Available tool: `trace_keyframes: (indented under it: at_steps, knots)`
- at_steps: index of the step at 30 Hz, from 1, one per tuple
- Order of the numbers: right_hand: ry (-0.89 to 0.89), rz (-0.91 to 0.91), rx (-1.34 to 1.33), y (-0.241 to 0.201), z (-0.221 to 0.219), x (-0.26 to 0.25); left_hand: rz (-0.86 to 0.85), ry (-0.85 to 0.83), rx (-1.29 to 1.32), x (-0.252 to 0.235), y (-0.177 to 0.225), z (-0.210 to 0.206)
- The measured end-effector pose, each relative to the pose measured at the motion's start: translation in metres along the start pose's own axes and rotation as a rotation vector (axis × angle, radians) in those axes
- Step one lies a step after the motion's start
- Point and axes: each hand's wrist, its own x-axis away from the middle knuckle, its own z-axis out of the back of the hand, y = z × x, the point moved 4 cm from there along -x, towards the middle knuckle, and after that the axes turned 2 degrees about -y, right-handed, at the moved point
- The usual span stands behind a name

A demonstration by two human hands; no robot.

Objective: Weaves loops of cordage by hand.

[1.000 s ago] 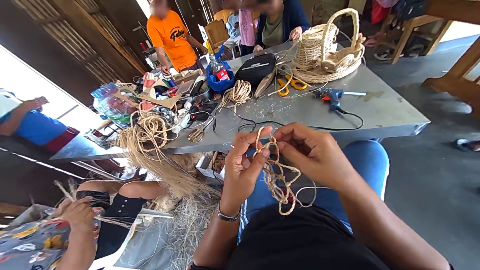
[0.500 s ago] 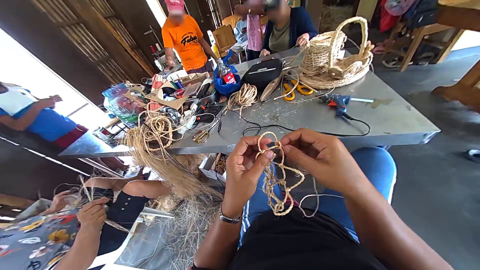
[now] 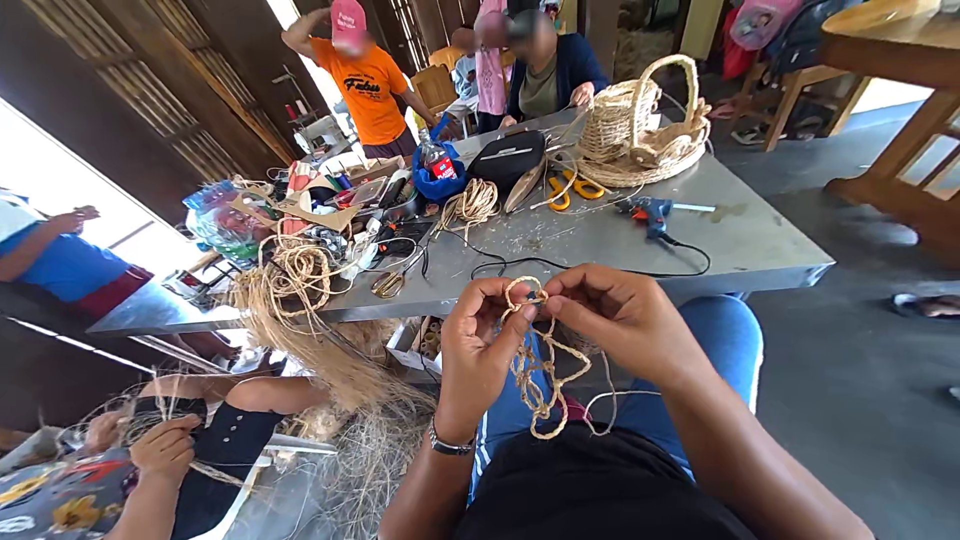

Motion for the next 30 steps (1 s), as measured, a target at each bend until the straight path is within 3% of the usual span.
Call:
trace_keyframes:
  at_steps: [3, 7, 10, 19, 30]
  knots:
    - [-0.004, -0.040, -0.012, -0.001, 0.001, 0.000, 0.049, -0.035, 0.084, -0.002, -0.004, -0.001]
    - [0.019, -0.056, 0.000, -0.004, 0.005, -0.001, 0.124, -0.107, 0.380, -0.005, -0.008, -0.002]
    - [0.031, -0.052, -0.003, -0.005, 0.007, 0.000, 0.153, -0.070, 0.486, -0.007, -0.007, -0.003]
    - [0.063, -0.039, -0.029, -0.004, 0.009, -0.004, 0.206, -0.066, 0.491, -0.015, -0.008, -0.007]
    - [0.119, -0.085, -0.175, -0.002, 0.005, -0.007, 0.052, -0.027, 0.426, -0.017, -0.007, -0.012]
